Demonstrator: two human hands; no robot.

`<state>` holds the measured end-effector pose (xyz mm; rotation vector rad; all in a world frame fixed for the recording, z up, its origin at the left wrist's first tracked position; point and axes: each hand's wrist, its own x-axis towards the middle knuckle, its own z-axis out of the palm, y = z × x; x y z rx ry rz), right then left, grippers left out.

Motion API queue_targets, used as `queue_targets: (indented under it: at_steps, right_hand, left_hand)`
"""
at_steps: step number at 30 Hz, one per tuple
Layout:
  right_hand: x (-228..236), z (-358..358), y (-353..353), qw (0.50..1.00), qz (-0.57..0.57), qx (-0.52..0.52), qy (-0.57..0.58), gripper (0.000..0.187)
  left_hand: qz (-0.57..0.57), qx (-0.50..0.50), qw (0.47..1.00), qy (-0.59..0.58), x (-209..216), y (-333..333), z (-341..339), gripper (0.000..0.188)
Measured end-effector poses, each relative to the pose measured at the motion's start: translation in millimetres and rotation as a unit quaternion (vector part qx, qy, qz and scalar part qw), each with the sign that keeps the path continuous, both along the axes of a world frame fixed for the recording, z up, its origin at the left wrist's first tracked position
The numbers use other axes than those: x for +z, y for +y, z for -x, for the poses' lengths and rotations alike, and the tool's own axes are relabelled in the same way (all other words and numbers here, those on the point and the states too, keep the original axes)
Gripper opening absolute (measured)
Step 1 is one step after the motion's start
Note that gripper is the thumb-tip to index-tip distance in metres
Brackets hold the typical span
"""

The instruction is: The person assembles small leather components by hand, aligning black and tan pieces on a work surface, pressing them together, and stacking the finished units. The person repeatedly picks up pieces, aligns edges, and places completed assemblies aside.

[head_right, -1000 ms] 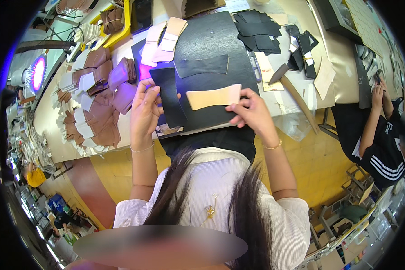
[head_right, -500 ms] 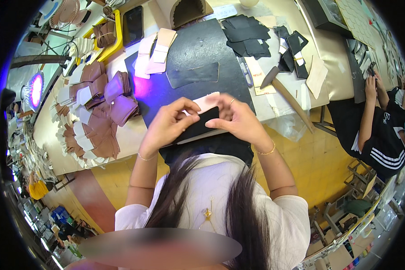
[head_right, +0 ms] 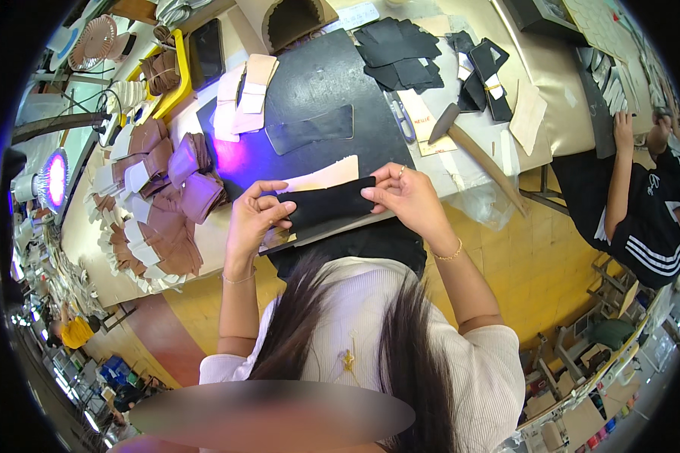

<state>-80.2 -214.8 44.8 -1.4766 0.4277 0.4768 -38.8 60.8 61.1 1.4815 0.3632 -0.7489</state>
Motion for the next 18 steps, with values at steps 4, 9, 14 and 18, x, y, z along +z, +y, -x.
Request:
queue_targets:
  at_steps: [4,9,14,18]
  right_hand:
    - [-7,-7,6,0.999,0.021,0.015,0.018,0.021]
    - [-12,-18,11,1.000,0.007,0.002,0.013,0.022]
    - [-11,-22,12,0.998,0.048,0.023,0.021,0.022]
    - [-9,-24,15,0.994,0.098,0.042,0.020,0.023]
  left_hand:
    - [-0.028,0.063,0.997,0.017,-10,6,6,0.017]
    - [-0.038,0.050,0.998,-0.009,-22,11,3,0.020]
    - [-0.029,0.061,0.998,0.004,-26,10,2,0.019]
    - [-0.047,0.042,0.998,-0.007,-26,10,4,0.020]
